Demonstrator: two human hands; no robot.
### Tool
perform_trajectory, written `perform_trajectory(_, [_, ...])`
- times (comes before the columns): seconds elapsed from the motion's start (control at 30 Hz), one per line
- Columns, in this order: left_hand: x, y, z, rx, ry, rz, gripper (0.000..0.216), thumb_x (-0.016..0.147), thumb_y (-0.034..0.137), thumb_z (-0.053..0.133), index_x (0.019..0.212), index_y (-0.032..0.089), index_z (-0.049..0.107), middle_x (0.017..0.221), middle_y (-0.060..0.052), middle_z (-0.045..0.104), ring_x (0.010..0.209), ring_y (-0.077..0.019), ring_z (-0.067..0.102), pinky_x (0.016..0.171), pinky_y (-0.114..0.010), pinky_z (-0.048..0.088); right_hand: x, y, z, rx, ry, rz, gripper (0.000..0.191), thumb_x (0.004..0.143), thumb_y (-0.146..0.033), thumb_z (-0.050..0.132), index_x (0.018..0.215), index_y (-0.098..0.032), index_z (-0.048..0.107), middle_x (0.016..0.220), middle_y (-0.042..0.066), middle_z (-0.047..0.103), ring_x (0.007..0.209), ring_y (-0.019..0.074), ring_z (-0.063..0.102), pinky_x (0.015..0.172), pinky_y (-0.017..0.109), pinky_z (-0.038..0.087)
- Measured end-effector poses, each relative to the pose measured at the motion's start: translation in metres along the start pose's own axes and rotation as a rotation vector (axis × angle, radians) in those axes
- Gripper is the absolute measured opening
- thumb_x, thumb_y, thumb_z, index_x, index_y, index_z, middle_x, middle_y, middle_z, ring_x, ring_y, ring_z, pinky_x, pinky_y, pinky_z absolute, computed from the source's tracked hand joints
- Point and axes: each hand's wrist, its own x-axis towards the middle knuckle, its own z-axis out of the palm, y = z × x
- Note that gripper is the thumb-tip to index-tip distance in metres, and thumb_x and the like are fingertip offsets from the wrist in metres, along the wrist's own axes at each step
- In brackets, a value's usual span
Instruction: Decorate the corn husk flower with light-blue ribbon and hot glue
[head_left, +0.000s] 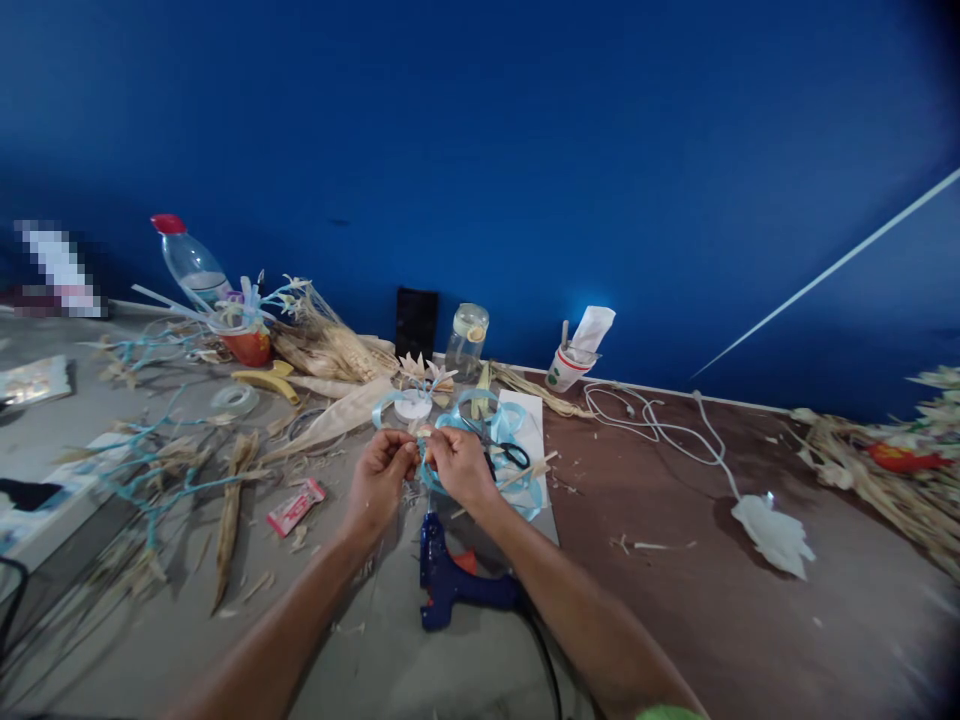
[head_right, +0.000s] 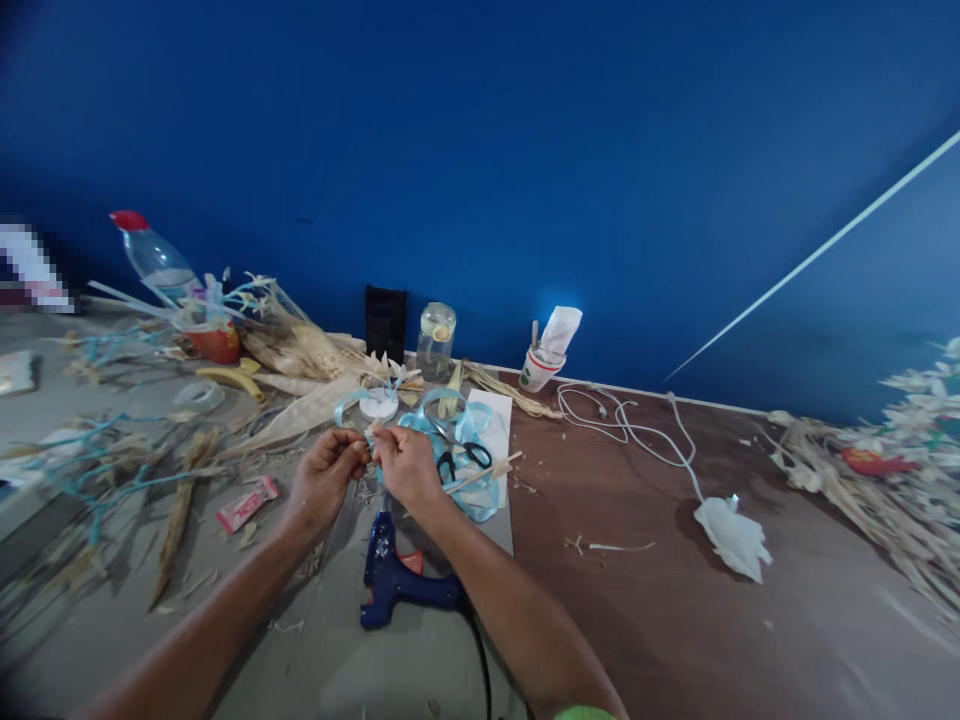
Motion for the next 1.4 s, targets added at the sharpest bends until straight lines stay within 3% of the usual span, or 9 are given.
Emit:
perform_trajectory(0.13, [0.001,-0.003,-0.002,-0.106,0.022,-0.050,0.017,0.071,0.029,0.066,0.075,0.016,0.055,0.058,0.004,0.056,0.049,-0.0058,0.044,0.048,-0.018,0.033,0.003,-0.002,-0.010,0.153,0.034,0.040,0.036,0.083,-0.043,0.041,0.058,-0.019,0.051,0.052,-0.002,0.048,0.049,0.0109,0.045,0.051,0.023,0.037])
perform_trajectory(0.23, [0.002,-0.003,-0.003,-0.184,0.036,-0.075,0.018,0.070,0.028,0.068,0.075,0.016,0.055,0.059,0.004,0.056,0.050,-0.0050,0.044,0.049,-0.017,0.032,0.005,-0.004,-0.014,0.225,-0.039,0.034,0.017,0.075,-0.035,0.053,0.077,-0.018,0.058,0.065,-0.001,0.056,0.058,0.0118,0.051,0.058,0.024,0.042])
perform_trajectory(0.33, [0.002,-0.003,-0.003,-0.231,0.020,-0.080,0.017,0.070,0.027,0.068,0.075,0.016,0.056,0.061,0.004,0.055,0.051,-0.0044,0.044,0.050,-0.017,0.033,0.005,-0.006,-0.011,0.200,-0.092,-0.021,0.018,0.070,-0.028,0.057,0.086,-0.018,0.061,0.074,0.000,0.060,0.067,0.0129,0.055,0.067,0.025,0.045])
perform_trajectory(0.5, [0.001,-0.004,-0.003,-0.277,-0.033,-0.091,0.016,0.071,0.026,0.068,0.075,0.015,0.056,0.062,0.003,0.056,0.053,-0.0056,0.046,0.052,-0.018,0.035,0.002,-0.008,-0.006,0.127,-0.099,-0.008,0.010,0.070,-0.027,0.057,0.073,-0.018,0.060,0.069,0.000,0.062,0.065,0.0135,0.056,0.065,0.025,0.045])
perform_trajectory(0.73, [0.001,0.000,-0.004,-0.317,-0.061,-0.160,0.019,0.072,0.032,0.067,0.074,0.015,0.058,0.069,0.002,0.058,0.054,-0.0065,0.048,0.059,-0.022,0.040,0.005,-0.012,-0.020,0.117,-0.043,-0.021,0.013,0.075,-0.029,0.054,0.073,-0.017,0.057,0.065,-0.001,0.055,0.059,0.0108,0.049,0.059,0.023,0.042])
perform_trajectory(0.97, [0.000,-0.001,-0.003,-0.243,-0.058,-0.119,0.018,0.068,0.030,0.070,0.072,0.015,0.061,0.063,0.002,0.055,0.056,-0.0070,0.046,0.059,-0.021,0.039,0.004,-0.028,-0.032,0.122,-0.044,-0.242,0.009,0.077,-0.023,0.054,0.070,-0.017,0.056,0.096,0.007,0.059,0.087,0.0162,0.056,0.073,0.026,0.044])
perform_trajectory(1.1, [0.001,-0.005,-0.005,-0.137,-0.018,-0.045,0.018,0.071,0.033,0.067,0.071,0.015,0.061,0.059,0.003,0.053,0.056,-0.0071,0.045,0.056,-0.020,0.035,0.000,-0.037,-0.036,0.108,-0.076,-0.295,0.008,0.078,-0.020,0.055,0.070,-0.018,0.057,0.103,0.009,0.058,0.102,0.0193,0.054,0.079,0.029,0.043])
perform_trajectory(1.2, [0.001,-0.006,-0.007,-0.110,-0.019,-0.046,0.020,0.072,0.035,0.066,0.073,0.015,0.061,0.060,0.003,0.053,0.056,-0.0075,0.046,0.056,-0.020,0.035,0.000,-0.038,-0.039,0.085,-0.089,-0.307,0.006,0.077,-0.020,0.056,0.072,-0.018,0.059,0.108,0.009,0.057,0.102,0.0189,0.054,0.081,0.030,0.043])
perform_trajectory(1.4, [-0.001,0.001,-0.002,-0.251,-0.075,-0.202,0.024,0.067,0.037,0.071,0.071,0.015,0.061,0.055,0.004,0.049,0.053,-0.0076,0.046,0.057,-0.021,0.041,0.005,-0.031,-0.041,0.146,-0.164,-0.259,0.007,0.076,-0.022,0.058,0.070,-0.018,0.060,0.107,0.007,0.060,0.098,0.0186,0.056,0.080,0.030,0.043])
